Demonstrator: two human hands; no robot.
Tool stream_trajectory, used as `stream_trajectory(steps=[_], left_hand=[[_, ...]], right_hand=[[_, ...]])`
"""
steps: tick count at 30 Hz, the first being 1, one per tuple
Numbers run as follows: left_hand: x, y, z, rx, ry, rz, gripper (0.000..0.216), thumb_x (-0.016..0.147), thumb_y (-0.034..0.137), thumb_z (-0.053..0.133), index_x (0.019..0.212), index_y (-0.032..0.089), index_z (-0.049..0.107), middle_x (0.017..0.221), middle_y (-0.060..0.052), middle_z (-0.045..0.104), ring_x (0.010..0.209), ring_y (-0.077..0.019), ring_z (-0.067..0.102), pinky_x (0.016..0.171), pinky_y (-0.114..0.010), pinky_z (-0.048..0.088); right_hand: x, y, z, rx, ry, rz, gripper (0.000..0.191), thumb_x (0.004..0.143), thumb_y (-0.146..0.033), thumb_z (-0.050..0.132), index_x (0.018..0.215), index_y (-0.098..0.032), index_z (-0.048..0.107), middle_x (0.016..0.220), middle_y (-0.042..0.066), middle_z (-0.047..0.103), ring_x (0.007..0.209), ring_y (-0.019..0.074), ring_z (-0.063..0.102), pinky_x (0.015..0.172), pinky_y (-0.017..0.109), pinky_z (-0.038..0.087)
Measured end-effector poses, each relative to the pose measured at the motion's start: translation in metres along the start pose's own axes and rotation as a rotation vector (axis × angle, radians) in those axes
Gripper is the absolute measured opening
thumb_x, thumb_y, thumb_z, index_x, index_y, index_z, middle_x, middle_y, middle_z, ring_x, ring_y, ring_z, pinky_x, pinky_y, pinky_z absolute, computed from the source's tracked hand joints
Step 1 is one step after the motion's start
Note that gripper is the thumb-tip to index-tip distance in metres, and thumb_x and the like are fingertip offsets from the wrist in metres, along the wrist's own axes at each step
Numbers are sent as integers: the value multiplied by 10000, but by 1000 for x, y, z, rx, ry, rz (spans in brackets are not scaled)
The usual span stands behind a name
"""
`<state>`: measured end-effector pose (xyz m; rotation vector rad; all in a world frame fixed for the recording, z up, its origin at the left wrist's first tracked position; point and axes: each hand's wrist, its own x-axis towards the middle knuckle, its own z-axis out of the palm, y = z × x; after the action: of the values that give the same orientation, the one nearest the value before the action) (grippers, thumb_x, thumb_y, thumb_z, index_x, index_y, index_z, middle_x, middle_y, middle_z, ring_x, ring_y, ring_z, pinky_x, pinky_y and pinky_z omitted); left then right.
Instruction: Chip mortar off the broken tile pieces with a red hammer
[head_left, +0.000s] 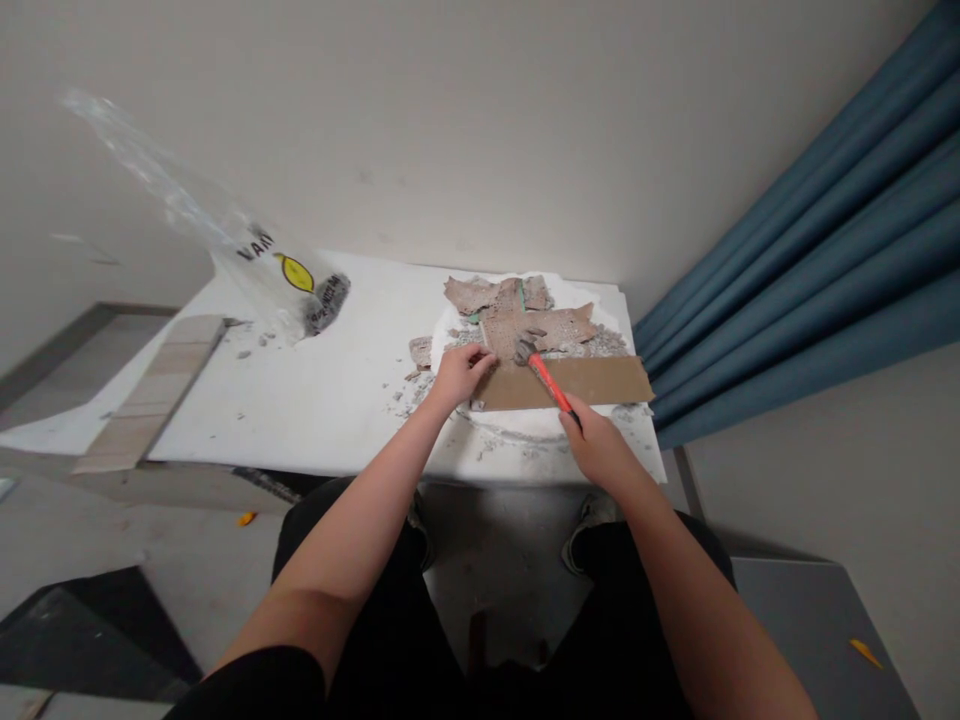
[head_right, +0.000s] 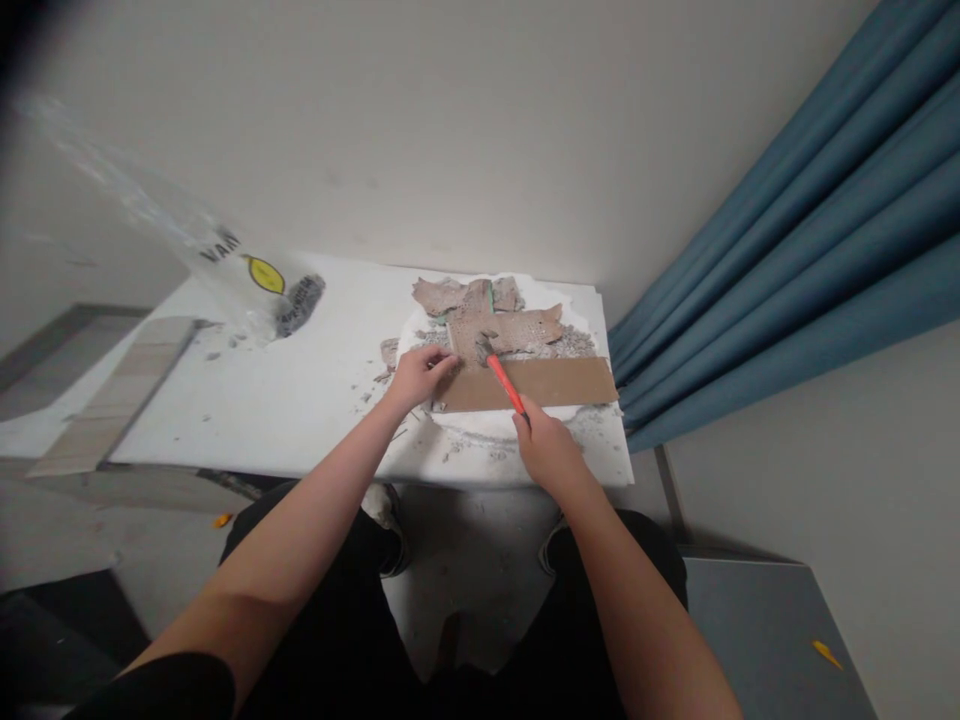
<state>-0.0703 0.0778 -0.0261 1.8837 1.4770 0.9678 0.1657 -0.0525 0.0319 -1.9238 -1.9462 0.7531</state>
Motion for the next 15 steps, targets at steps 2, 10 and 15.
stream_trajectory(steps=[2, 10, 15], left_hand=[[0, -1, 0, 8, -12, 0, 175, 821, 315, 675, 897, 176, 749, 791, -32, 736, 700, -170, 619, 730, -297, 508], [1, -2, 1, 30, 8, 7, 119, 815, 282, 699, 853, 177, 739, 756, -26, 716, 684, -170, 612, 710, -297, 498], [1, -2, 1, 40, 9, 35, 94, 821, 270, 694, 839, 184, 727, 747, -21, 711, 684, -171, 608, 701, -295, 491]], right_hand=[[-1, 0, 1, -6, -19, 2, 448, 1034, -314, 396, 1431, -165, 540, 1195, 169, 715, 1067, 313, 664, 880, 357, 463], [-3, 3, 4, 9, -46, -28, 440, 1036, -306, 398, 1444, -200, 524, 1172, 141, 724, 1046, 291, 664, 840, 324, 458], [-2, 4, 5, 23, -47, -31, 436, 1031, -297, 397, 1433, -192, 528, 1175, 142, 722, 1081, 295, 656, 862, 334, 463]])
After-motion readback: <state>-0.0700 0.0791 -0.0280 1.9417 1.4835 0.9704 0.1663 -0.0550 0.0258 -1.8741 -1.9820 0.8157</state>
